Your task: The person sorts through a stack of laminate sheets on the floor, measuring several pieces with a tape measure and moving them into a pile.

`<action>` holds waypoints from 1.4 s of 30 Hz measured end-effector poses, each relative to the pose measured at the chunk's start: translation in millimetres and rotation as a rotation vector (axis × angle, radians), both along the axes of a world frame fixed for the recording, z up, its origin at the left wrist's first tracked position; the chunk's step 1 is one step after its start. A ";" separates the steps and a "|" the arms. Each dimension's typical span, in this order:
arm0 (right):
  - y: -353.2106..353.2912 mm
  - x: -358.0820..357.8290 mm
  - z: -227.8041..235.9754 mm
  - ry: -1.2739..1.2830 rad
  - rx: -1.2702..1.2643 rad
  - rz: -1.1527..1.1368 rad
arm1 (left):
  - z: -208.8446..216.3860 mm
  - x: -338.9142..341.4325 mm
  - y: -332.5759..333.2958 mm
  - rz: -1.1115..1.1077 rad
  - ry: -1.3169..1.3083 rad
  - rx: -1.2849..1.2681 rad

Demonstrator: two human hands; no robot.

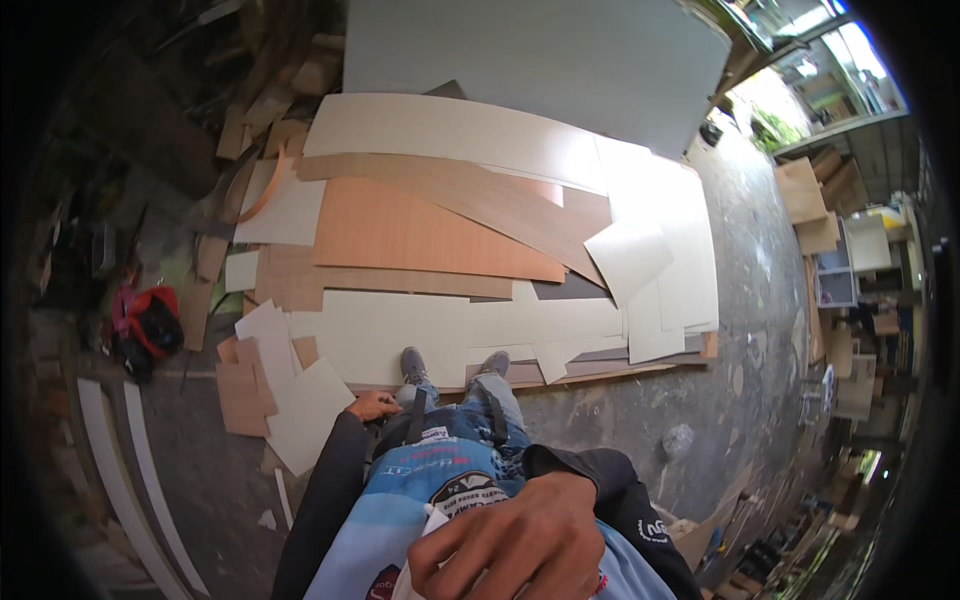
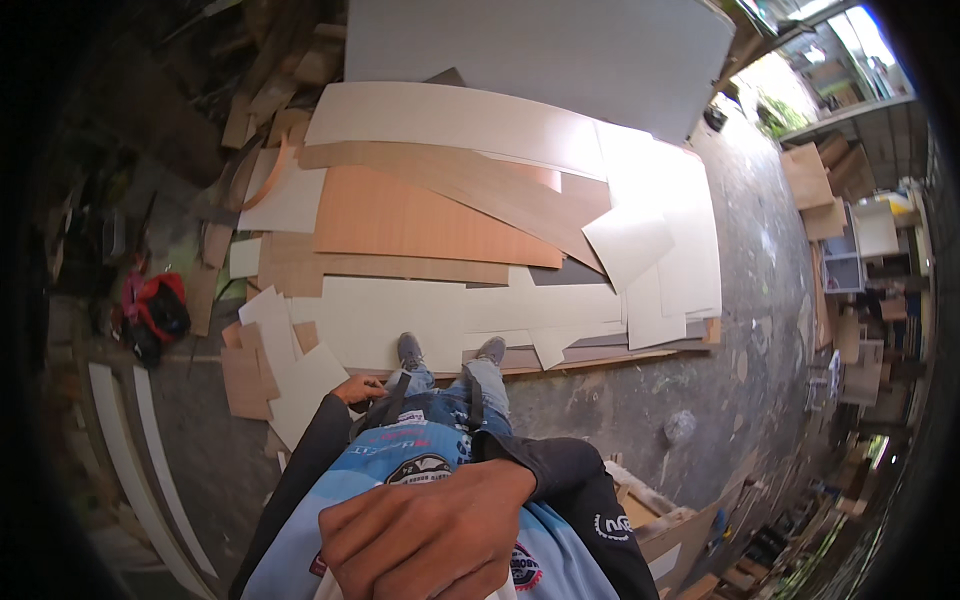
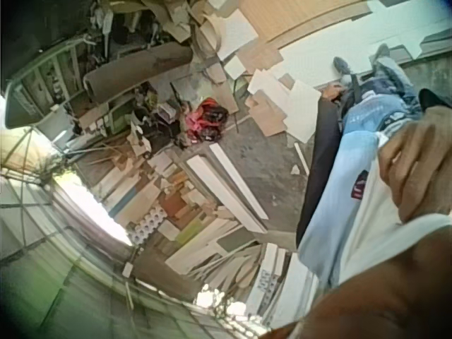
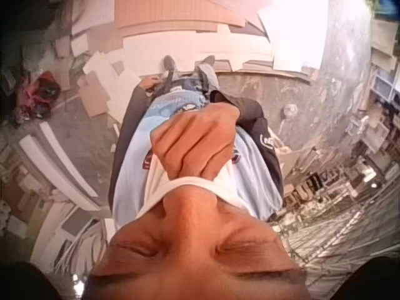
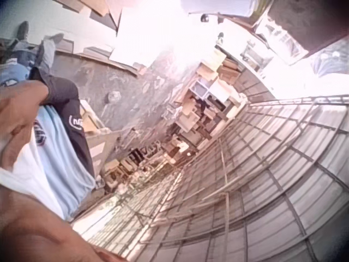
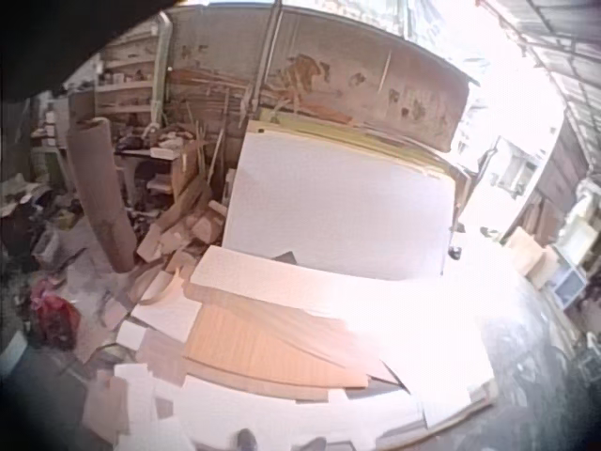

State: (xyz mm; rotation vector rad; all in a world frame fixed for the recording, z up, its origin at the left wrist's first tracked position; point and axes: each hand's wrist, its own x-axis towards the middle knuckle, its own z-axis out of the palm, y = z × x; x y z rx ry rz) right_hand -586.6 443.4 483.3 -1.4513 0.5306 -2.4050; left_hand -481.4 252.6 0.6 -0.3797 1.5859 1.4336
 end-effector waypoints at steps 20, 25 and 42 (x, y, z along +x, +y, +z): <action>173.4 82.0 -6.9 0.313 0.258 -0.619 | 28.4 -138.0 106.2 -1.048 -0.059 -0.148; 237.1 137.6 -64.4 -0.147 0.458 -0.938 | 45.2 -138.5 171.2 -1.050 -0.087 -0.292; 538.5 300.5 -181.1 -0.979 1.457 -1.813 | 15.0 -94.4 551.0 -1.644 0.822 -0.498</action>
